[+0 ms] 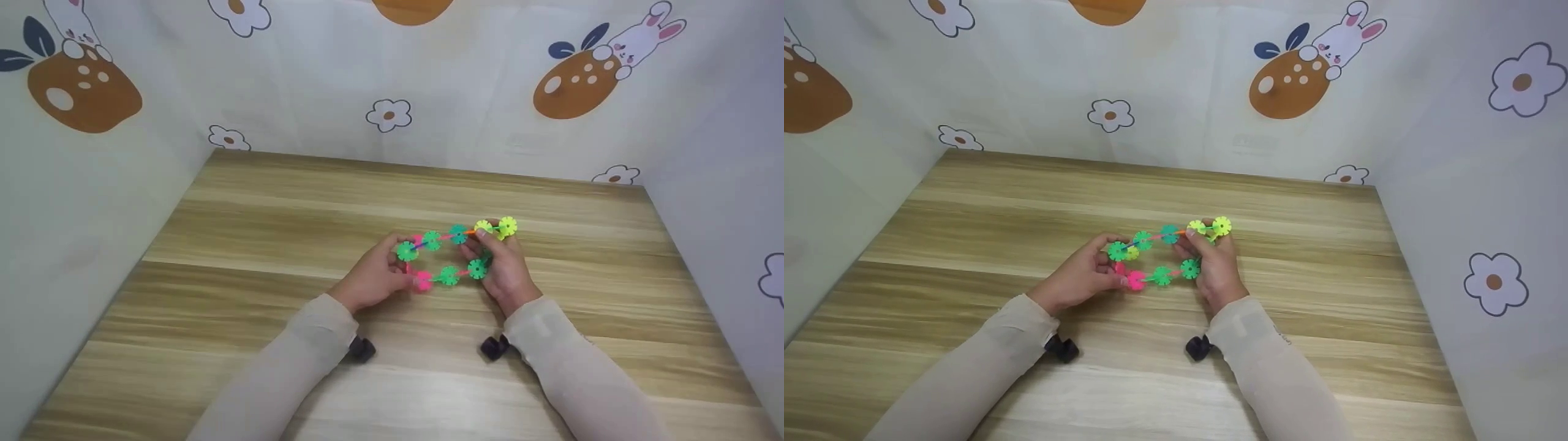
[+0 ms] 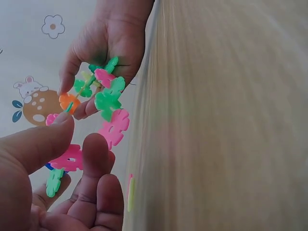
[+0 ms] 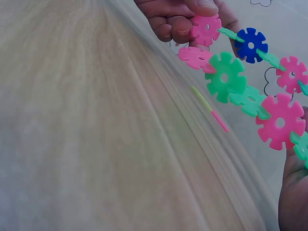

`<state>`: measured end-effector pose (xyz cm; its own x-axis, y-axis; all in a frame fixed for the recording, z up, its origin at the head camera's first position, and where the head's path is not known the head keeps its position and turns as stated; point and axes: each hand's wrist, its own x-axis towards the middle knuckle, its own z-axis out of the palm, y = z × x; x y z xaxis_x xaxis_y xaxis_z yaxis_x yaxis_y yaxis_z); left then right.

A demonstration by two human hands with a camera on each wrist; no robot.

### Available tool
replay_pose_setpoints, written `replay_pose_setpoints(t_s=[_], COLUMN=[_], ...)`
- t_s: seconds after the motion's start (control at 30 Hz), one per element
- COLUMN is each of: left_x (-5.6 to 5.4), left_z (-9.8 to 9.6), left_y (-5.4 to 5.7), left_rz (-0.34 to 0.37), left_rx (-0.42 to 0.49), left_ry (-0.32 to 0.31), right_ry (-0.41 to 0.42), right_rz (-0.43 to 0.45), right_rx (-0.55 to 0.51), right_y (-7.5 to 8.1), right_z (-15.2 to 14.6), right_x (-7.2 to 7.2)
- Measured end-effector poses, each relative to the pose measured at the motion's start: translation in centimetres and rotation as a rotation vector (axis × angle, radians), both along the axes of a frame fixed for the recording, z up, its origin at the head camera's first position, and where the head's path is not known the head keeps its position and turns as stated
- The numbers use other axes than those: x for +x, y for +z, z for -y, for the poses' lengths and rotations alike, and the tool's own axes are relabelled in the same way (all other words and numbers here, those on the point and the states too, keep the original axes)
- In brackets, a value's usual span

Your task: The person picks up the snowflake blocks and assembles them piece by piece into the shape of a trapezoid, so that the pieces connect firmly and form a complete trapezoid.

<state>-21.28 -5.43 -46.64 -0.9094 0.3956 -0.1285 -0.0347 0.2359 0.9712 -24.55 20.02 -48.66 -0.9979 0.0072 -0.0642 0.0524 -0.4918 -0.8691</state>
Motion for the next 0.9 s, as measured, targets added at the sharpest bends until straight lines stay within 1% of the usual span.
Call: replay_pose_setpoints(t_s=[0.17, 0.3, 0.53, 0.63, 0.77, 0.9], left_x=[0.04, 0.0, -0.13, -0.09, -0.06, 0.0], left_z=[-0.11, -0.17, -0.34, -0.39, -0.38, -0.39], left_y=[0.02, -0.1, -0.28, -0.26, -0.39, -0.33], left_rz=[0.013, 0.025, 0.0, -0.01, -0.024, -0.024], left_rx=[0.027, 0.041, 0.03, 0.03, 0.075, 0.125], left_ry=[-0.008, 0.002, 0.025, 0.048, 0.072, 0.08], right_ry=[0.011, 0.014, 0.034, 0.042, 0.055, 0.076], right_rz=[0.001, 0.012, 0.018, 0.017, 0.008, 0.003], right_rx=[0.005, -0.018, -0.026, -0.026, -0.023, -0.005], right_y=[0.01, 0.03, 0.13, 0.19, 0.17, 0.1], right_z=[0.09, 0.15, 0.06, 0.09, 0.12, 0.08], right_x=[0.01, -0.02, 0.03, 0.1, 0.14, 0.15])
